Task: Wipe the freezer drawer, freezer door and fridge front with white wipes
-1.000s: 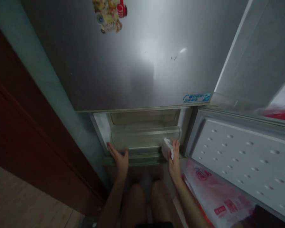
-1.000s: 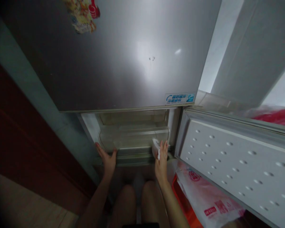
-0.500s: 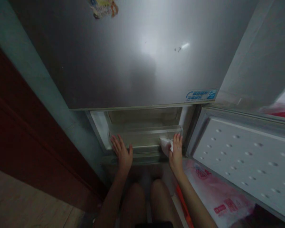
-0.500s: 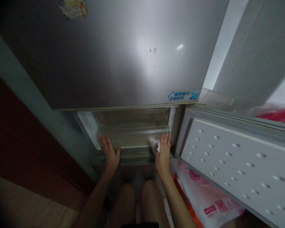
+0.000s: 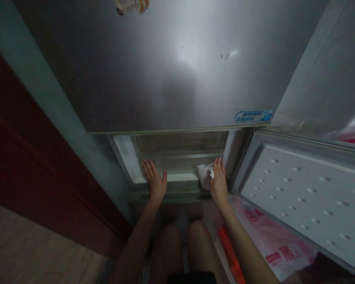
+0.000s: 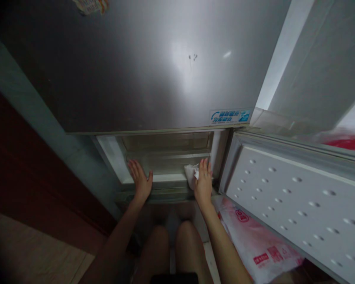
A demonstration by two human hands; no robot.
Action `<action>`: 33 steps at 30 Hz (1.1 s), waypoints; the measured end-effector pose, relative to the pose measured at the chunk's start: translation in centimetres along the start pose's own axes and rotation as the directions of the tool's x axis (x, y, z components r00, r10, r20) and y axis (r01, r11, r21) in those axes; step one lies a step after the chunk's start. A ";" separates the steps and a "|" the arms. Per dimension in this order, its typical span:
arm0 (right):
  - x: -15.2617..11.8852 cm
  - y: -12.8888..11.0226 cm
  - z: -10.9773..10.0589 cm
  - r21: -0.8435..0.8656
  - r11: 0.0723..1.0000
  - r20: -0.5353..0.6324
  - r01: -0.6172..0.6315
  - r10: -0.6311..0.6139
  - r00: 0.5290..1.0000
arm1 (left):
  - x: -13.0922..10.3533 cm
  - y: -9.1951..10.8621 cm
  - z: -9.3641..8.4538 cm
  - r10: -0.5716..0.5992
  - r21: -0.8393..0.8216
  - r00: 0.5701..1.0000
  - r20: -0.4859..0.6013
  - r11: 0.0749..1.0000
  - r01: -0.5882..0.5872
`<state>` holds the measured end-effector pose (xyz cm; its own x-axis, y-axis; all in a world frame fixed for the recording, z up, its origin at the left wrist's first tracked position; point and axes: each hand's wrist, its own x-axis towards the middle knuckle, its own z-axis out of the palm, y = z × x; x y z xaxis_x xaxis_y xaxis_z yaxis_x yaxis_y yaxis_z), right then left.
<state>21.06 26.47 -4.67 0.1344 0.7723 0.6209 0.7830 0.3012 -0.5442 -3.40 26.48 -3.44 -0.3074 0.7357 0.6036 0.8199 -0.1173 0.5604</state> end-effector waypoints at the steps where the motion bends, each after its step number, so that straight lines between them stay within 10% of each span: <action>1: 0.3 0.0 0.0 -0.006 1.000 0.012 -0.013 0.013 1.000 | 0.2 0.0 0.2 -0.010 -0.004 1.000 0.009 1.000 0.011; 33: 3.1 0.4 0.3 0.174 0.982 0.087 -0.078 0.064 0.994 | 2.7 -1.0 1.2 -0.025 0.035 0.993 0.114 0.999 0.021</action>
<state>21.60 29.18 -3.12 0.1308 0.8358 0.5332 0.6524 0.3324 -0.6811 -4.48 29.33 -3.06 -0.2706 0.8095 0.5211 0.8297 -0.0784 0.5527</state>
